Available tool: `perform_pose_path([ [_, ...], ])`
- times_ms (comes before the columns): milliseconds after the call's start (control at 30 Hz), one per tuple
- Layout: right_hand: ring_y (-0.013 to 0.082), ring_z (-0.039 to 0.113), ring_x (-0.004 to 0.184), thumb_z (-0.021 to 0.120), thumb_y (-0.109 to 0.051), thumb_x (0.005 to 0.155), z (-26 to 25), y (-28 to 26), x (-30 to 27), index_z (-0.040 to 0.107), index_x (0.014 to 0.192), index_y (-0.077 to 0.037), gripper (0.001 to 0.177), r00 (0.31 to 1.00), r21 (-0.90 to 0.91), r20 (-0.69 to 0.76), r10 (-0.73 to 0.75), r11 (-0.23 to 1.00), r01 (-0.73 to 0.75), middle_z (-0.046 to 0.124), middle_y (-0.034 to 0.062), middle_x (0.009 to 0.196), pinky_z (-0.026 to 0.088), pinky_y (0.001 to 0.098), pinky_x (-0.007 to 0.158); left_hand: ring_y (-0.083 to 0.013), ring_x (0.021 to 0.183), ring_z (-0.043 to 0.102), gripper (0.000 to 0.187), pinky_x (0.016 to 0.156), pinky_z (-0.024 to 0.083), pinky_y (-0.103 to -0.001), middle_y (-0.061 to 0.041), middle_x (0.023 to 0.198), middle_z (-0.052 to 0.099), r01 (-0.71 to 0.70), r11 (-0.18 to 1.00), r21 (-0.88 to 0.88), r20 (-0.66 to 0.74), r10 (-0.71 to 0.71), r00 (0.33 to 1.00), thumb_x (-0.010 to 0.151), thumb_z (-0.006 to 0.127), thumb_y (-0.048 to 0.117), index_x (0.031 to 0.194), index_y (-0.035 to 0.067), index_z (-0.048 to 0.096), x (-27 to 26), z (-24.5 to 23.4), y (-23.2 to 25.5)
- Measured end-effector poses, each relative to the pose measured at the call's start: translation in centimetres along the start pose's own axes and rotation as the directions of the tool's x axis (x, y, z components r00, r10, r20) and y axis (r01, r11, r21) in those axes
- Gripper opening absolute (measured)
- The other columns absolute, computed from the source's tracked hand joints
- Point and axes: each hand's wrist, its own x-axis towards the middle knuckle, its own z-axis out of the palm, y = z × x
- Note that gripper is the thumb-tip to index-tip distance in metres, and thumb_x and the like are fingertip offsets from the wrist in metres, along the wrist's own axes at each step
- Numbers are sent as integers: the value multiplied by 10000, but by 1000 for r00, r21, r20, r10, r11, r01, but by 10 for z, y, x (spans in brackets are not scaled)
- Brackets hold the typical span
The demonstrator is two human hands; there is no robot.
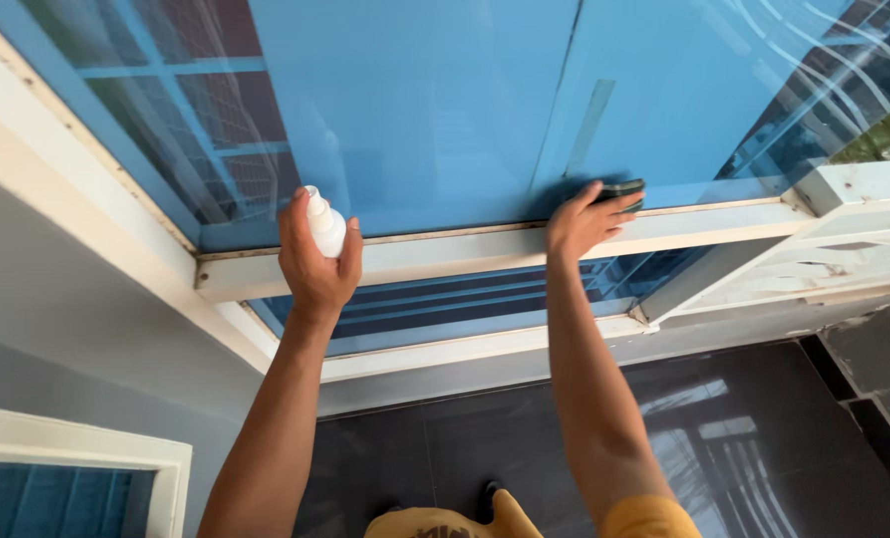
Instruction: The person sprays a liquid onto a glass window and wipes it with a cloth using circular motions.
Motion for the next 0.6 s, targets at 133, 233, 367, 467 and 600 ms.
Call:
perform_pose_path([
  [133,605,26,1521,458,-398,1033,0,-39,-63,-131,1607,-7,910,993,62,67,-97,994,93,58,472,1597,81,608,1251,-318,1099,681,666,872,615,-389,-240,1268,558,13,1000,-5,-5,-13,1000,981,722,57,1516,0,330,-5,-16,3],
  [233,658,56,1475,520,-289,934,0,-76,-116,-145,1602,-15,982,985,105,150,-89,992,73,-21,526,1559,134,623,1227,-324,1085,692,670,864,618,-402,-251,1281,575,29,999,32,5,-29,1000,968,729,62,1513,-3,345,-13,-28,4],
  [367,737,41,1420,581,-134,894,2,-118,-180,-191,1565,14,1034,952,162,185,-244,963,215,-124,574,1471,186,652,1178,-320,1067,695,668,854,613,-395,-238,1273,587,66,997,44,11,-67,998,968,731,81,1511,-6,352,-25,-48,4],
  [467,760,66,1370,584,-42,881,-2,-137,-218,-216,1545,20,1042,914,330,245,-323,915,234,-221,597,1436,332,574,1140,-327,1064,692,666,851,611,-391,-241,1272,584,80,995,64,16,-81,997,969,728,92,1509,-11,351,-33,-64,6],
  [600,754,55,1375,558,37,864,-7,-156,-271,-153,1566,2,1001,857,378,342,-386,891,251,-227,572,1475,367,539,1129,-326,1036,698,653,826,609,-392,-231,1242,595,99,990,99,15,-101,995,962,732,99,1495,-10,371,-36,-81,11],
])
